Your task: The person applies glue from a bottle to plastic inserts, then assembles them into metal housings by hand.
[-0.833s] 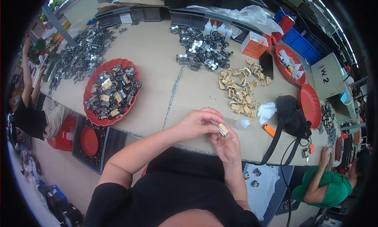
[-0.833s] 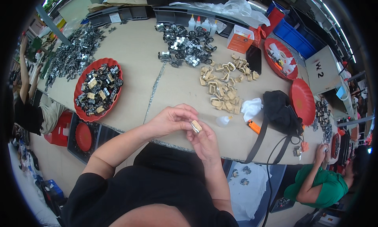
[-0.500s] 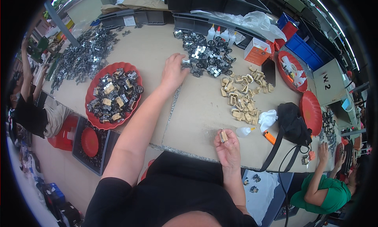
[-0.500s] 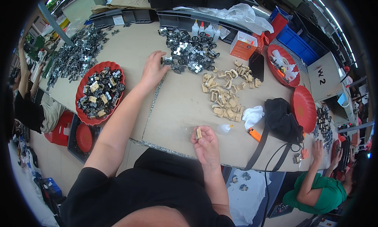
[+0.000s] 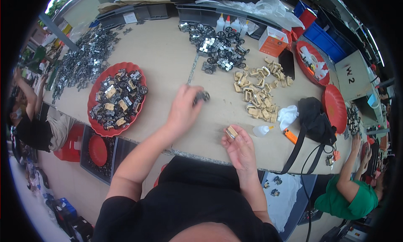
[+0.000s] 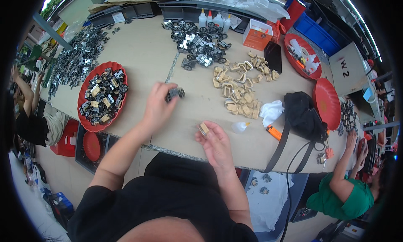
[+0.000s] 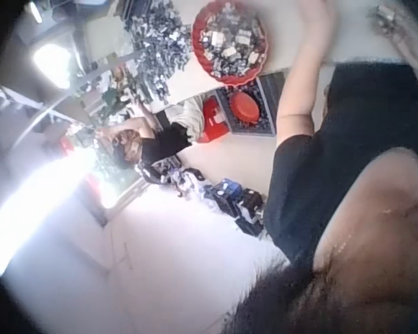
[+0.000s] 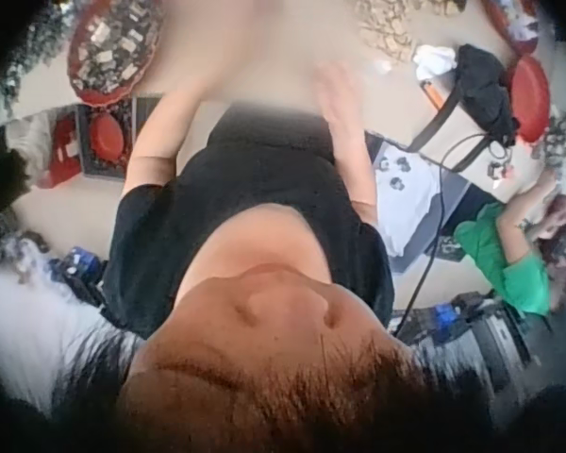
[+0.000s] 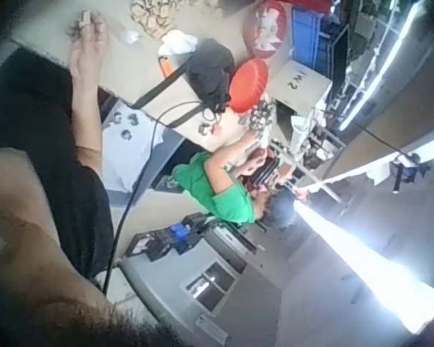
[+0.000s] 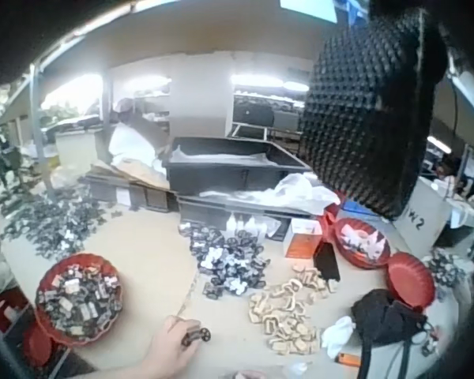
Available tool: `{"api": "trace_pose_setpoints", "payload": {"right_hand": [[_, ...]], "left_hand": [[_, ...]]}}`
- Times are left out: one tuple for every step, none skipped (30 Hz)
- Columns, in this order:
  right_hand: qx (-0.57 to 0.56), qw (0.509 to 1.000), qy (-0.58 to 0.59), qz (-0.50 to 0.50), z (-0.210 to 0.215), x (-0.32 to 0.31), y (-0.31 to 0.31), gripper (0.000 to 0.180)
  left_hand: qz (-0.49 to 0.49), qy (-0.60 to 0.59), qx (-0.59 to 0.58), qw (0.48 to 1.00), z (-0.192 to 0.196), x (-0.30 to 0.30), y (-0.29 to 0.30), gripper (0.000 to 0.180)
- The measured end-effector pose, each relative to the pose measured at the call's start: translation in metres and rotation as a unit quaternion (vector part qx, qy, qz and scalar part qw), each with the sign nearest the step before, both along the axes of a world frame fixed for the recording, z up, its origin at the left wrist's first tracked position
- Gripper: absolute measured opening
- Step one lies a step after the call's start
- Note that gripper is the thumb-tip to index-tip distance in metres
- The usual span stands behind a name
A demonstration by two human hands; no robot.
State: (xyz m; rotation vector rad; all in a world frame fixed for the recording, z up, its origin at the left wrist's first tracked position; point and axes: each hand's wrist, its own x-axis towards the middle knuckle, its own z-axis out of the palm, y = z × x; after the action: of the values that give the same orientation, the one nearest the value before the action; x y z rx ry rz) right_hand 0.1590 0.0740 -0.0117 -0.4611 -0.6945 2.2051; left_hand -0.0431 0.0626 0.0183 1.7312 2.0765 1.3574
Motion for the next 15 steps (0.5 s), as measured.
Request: {"api": "trace_pose_setpoints", "payload": {"right_hand": [[-0.007,1.000,-0.004,0.009,0.002,-0.005,-0.001,0.026],[-0.011,1.000,-0.006,0.003,0.002,-0.010,-0.002,0.026],[0.002,1.000,0.001,0.014,0.001,-0.015,-0.002,0.026],[0.015,1.000,0.007,0.025,0.001,-0.016,-0.002,0.027],[0.014,1.000,0.004,0.020,0.001,-0.015,-0.002,0.027],[0.008,1.000,0.007,0.023,0.001,-0.013,-0.002,0.027],[0.002,1.000,0.009,0.026,0.002,-0.012,-0.003,0.027],[0.002,1.000,0.007,0.025,0.001,-0.010,-0.004,0.027],[0.003,1.000,0.001,0.021,0.000,-0.010,-0.004,0.027],[0.004,1.000,-0.004,0.018,0.000,-0.009,-0.005,0.027],[0.005,1.000,-0.005,0.018,0.001,-0.008,-0.004,0.027],[0.007,1.000,-0.007,0.014,0.001,-0.008,-0.004,0.027],[0.009,1.000,-0.010,0.010,0.001,-0.009,-0.005,0.026],[0.009,1.000,-0.010,0.010,0.001,-0.009,-0.005,0.026],[0.018,1.000,-0.014,0.016,0.000,-0.009,-0.005,0.027]], "left_hand": [[-0.024,-0.027,-0.015,0.999,0.001,0.014,-0.013,0.031],[-0.048,-0.055,-0.031,0.997,0.001,0.026,-0.024,0.035],[-0.052,-0.057,-0.034,0.996,-0.003,0.034,-0.032,0.035],[-0.070,-0.096,-0.018,0.993,-0.008,0.041,-0.037,0.037],[-0.088,-0.134,-0.002,0.987,-0.013,0.045,-0.041,0.038],[-0.089,-0.261,-0.042,0.960,-0.016,0.046,-0.043,0.037],[-0.090,-0.262,-0.043,0.960,-0.017,0.047,-0.045,0.037],[-0.123,-0.295,-0.028,0.947,-0.016,0.048,-0.046,0.035],[-0.155,-0.326,-0.012,0.932,-0.016,0.048,-0.047,0.032],[-0.156,-0.327,-0.012,0.932,-0.016,0.045,-0.049,0.032],[-0.182,-0.393,-0.064,0.899,-0.016,0.040,-0.052,0.030],[-0.206,-0.455,-0.116,0.858,-0.016,0.037,-0.054,0.029],[-0.206,-0.455,-0.116,0.858,-0.016,0.036,-0.054,0.029],[-0.217,-0.478,-0.130,0.841,-0.016,0.035,-0.055,0.028],[-0.229,-0.500,-0.145,0.822,-0.016,0.035,-0.055,0.027]]}}
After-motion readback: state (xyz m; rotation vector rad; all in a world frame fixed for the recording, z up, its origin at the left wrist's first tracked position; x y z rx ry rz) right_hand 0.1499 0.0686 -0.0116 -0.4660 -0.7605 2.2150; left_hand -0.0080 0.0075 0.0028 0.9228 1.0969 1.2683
